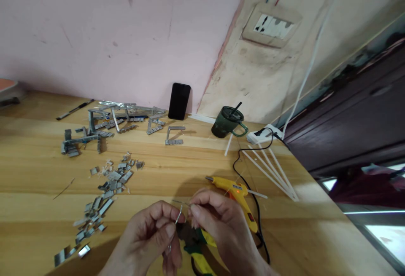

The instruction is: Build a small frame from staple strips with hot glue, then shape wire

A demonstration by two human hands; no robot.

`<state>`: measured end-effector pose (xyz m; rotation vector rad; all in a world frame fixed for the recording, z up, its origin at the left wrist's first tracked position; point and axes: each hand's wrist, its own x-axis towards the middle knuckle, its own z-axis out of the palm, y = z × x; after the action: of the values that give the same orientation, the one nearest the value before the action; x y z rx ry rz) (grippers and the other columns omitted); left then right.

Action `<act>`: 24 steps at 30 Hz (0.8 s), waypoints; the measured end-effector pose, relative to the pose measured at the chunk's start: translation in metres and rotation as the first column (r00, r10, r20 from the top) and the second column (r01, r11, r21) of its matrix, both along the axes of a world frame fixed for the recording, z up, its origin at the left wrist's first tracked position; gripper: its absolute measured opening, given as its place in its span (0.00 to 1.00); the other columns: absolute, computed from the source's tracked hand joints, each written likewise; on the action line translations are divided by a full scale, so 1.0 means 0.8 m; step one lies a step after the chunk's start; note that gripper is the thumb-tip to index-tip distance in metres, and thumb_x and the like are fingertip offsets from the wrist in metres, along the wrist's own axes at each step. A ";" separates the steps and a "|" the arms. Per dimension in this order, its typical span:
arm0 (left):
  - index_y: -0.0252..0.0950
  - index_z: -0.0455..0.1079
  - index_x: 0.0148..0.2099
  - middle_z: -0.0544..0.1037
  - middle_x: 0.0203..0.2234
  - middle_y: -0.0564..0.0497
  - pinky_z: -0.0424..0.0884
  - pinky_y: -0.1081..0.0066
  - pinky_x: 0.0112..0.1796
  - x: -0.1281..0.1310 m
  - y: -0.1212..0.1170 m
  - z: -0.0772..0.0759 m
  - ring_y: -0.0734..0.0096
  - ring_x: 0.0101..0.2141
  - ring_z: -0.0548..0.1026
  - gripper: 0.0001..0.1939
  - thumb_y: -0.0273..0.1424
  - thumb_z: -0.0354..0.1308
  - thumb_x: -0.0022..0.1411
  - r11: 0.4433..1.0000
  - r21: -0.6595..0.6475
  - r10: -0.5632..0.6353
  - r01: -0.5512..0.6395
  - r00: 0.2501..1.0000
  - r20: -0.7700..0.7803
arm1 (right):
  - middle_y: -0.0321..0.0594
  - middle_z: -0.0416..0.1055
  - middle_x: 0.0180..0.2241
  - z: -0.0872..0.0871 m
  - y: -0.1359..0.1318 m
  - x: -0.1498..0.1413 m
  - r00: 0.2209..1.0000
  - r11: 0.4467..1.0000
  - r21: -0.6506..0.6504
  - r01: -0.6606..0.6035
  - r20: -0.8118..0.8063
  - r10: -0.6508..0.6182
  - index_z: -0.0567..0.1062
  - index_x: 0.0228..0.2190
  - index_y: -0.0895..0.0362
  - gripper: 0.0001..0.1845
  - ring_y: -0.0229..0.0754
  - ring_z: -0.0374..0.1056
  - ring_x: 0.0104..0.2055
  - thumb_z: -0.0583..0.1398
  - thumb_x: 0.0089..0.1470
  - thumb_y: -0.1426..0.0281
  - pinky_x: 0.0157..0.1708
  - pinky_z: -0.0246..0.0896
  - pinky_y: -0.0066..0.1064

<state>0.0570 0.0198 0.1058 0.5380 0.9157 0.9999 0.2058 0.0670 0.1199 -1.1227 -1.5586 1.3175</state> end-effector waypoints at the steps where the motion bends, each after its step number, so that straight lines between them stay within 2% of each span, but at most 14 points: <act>1: 0.36 0.71 0.33 0.75 0.13 0.55 0.63 0.81 0.18 0.000 0.000 0.000 0.80 0.14 0.68 0.14 0.41 0.65 0.49 1.000 0.000 -0.004 0.004 1.000 -0.005 | 0.32 0.63 0.17 -0.001 -0.001 0.000 1.000 1.000 0.026 0.005 0.011 -0.006 0.72 0.21 0.57 0.07 0.33 0.59 0.18 0.56 0.47 0.72 0.16 0.56 0.22; 5: 0.36 0.71 0.32 0.74 0.12 0.55 0.64 0.80 0.17 0.000 0.001 -0.003 0.79 0.13 0.68 0.15 0.42 0.64 0.48 1.000 0.014 -0.017 0.018 0.999 -0.032 | 0.33 0.67 0.20 -0.004 -0.004 -0.003 0.996 0.972 0.235 0.006 0.089 -0.027 0.73 0.21 0.56 0.08 0.34 0.64 0.22 0.56 0.48 0.76 0.21 0.60 0.22; 8: 0.36 0.71 0.32 0.74 0.12 0.55 0.65 0.80 0.17 0.000 0.000 -0.004 0.79 0.13 0.68 0.15 0.42 0.65 0.48 0.999 0.020 -0.024 0.025 0.999 -0.036 | 0.33 0.68 0.21 -0.005 -0.006 -0.005 0.992 0.920 0.391 -0.031 0.123 -0.019 0.73 0.22 0.56 0.09 0.33 0.65 0.23 0.56 0.48 0.79 0.22 0.61 0.21; 13: 0.35 0.71 0.32 0.74 0.11 0.56 0.64 0.81 0.16 0.000 -0.002 -0.003 0.80 0.12 0.67 0.15 0.42 0.65 0.48 1.000 0.003 -0.024 0.024 0.999 -0.034 | 0.34 0.70 0.22 -0.006 -0.005 -0.005 0.985 0.834 0.552 -0.023 0.153 -0.074 0.73 0.25 0.57 0.09 0.34 0.67 0.23 0.56 0.48 0.80 0.23 0.62 0.22; 17: 0.36 0.71 0.31 0.74 0.11 0.56 0.64 0.81 0.16 0.000 -0.002 -0.003 0.80 0.12 0.68 0.16 0.42 0.65 0.47 1.000 -0.009 -0.028 0.027 0.999 -0.037 | 0.36 0.71 0.23 -0.006 -0.003 -0.003 0.973 0.782 0.621 -0.056 0.209 -0.096 0.73 0.25 0.56 0.09 0.35 0.68 0.24 0.56 0.49 0.80 0.23 0.62 0.24; 24: 0.36 0.71 0.31 0.73 0.11 0.56 0.63 0.81 0.16 -0.001 -0.002 -0.003 0.81 0.12 0.67 0.16 0.43 0.65 0.47 1.000 0.009 -0.025 0.026 0.998 -0.052 | 0.35 0.68 0.21 -0.003 -0.003 -0.001 0.961 0.773 0.625 -0.111 0.266 -0.077 0.71 0.24 0.57 0.09 0.34 0.65 0.22 0.55 0.50 0.80 0.22 0.60 0.24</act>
<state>0.0562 0.0185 0.1032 0.5849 0.9477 0.9716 0.2050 0.0649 0.1173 -0.8648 -2.0155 0.5465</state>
